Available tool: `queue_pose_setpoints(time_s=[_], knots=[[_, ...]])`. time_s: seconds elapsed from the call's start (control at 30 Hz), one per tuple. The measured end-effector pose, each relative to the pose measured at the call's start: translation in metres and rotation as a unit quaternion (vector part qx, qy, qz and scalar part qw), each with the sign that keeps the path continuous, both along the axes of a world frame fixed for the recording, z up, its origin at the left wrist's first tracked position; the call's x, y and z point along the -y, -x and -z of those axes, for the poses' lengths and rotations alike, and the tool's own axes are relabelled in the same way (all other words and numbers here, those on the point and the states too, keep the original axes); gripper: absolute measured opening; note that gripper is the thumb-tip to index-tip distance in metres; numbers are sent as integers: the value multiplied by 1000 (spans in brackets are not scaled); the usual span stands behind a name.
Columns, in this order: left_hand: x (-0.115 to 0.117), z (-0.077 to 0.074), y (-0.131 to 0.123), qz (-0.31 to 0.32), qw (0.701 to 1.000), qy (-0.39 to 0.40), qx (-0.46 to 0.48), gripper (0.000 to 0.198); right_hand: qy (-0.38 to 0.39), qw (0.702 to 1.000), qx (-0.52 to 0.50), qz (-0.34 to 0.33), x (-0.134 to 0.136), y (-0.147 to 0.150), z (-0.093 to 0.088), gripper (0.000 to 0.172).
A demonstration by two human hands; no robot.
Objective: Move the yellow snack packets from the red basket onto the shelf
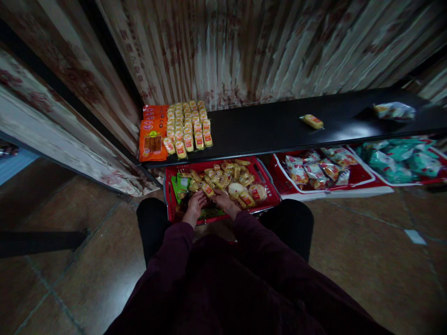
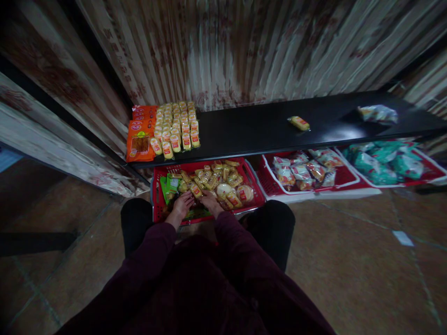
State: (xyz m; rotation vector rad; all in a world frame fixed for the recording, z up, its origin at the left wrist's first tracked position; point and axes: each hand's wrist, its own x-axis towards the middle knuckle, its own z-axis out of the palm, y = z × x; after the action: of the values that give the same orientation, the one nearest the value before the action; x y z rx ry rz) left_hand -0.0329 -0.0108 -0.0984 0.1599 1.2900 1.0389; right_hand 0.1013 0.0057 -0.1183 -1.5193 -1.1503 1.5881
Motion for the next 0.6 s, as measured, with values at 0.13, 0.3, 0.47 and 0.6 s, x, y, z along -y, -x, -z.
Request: queue_pose_setpoints(time_s=[0.13, 0.3, 0.47, 0.6], knots=[[2, 4, -2, 45, 999, -6, -25, 48, 47, 999, -26, 5, 2, 3, -11, 32], [4, 3, -2, 69, 996, -23, -44, 65, 51, 997, -37, -34, 3, 4, -16, 29], [4, 2, -2, 60, 996, -29, -54, 62, 57, 998, -27, -9, 2, 6, -13, 28], [4, 3, -2, 38, 997, -32, -52, 59, 61, 998, -31, 16, 2, 6, -11, 31]])
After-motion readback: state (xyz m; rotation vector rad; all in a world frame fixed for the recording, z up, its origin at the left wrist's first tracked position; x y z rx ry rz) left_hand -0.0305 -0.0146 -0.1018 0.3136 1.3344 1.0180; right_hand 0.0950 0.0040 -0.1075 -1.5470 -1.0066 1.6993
